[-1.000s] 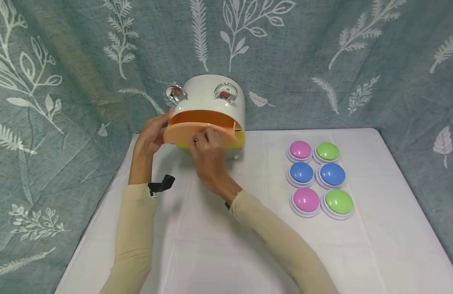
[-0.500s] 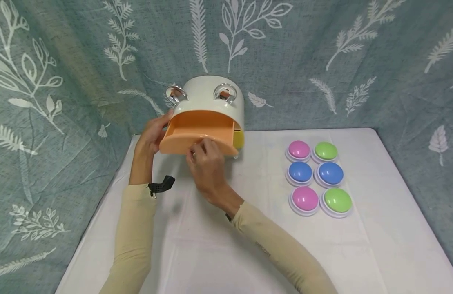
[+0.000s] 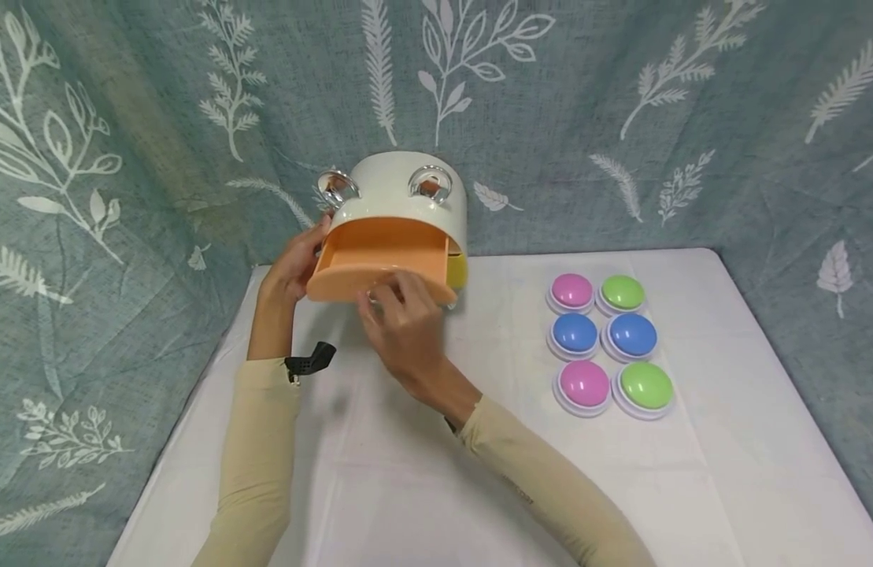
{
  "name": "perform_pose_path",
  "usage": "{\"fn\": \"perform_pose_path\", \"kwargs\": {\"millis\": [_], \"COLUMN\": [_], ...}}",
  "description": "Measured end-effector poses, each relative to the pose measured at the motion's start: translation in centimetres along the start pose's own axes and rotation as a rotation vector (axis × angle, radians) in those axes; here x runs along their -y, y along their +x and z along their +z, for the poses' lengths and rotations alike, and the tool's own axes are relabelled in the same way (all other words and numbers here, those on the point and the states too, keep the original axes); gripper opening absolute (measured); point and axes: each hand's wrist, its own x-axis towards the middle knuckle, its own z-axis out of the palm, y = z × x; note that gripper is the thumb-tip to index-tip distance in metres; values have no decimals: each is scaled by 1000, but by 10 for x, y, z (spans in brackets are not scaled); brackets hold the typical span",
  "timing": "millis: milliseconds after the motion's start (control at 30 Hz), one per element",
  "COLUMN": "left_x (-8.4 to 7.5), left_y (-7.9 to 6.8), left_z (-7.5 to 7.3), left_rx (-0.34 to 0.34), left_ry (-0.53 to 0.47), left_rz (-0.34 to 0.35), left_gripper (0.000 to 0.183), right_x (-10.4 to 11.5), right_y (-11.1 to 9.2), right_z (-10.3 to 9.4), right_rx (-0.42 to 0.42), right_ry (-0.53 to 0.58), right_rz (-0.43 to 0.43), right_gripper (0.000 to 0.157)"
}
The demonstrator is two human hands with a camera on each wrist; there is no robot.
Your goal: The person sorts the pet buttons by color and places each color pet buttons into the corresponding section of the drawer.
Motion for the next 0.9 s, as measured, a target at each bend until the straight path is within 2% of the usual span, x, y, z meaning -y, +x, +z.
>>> {"fn": "perform_pose_path", "kwargs": {"millis": [100,200,233,300,367,400,467,533,600,667,700,767,900], "left_x": [1,1,1,1,0,0,0,1,2,3,3,3,3], "left_y": [-2,-2,-2,-2,-2,-2,-2,-1,-2,-3,-3,-3,-2], "left_z": [-2,-4,-4,-4,-5,-5,-4,-3,-3,-3,-3,-4,-3], "left_rx": [1,26,34,47,51,52,54,55,57,58,55,54,51], "left_ry": [26,29,31,36,38,39,33,29,28,33,35,30,21], "left_rz": [-11,0,2,7,9,8,11,14,17,22,21,22,30], "left_gripper": [63,63,63,63,63,63,63,63,63,63,63,63,63], "right_x": [-7,-27,-38,-64,-98,-116,-153,-186,-212,-228,-233,-241,-247], "right_y": [15,37,44,54,58,57,52,42,29,17,12,3,-4], "right_z": [-12,-28,-35,-49,-62,-68,-79,-87,-92,-95,-95,-96,-97], "right_rx": [-151,-280,-299,-268,-138,-30,257,599,919,1158,1230,1291,1273], "right_ry": [49,76,65,12,-84,-142,-232,-287,-296,-281,-276,-260,-240], "right_rz": [4,81,126,247,375,431,537,621,697,756,773,798,812], "right_gripper": [16,19,21,23,26,26,27,34,48,66,71,76,77]}}
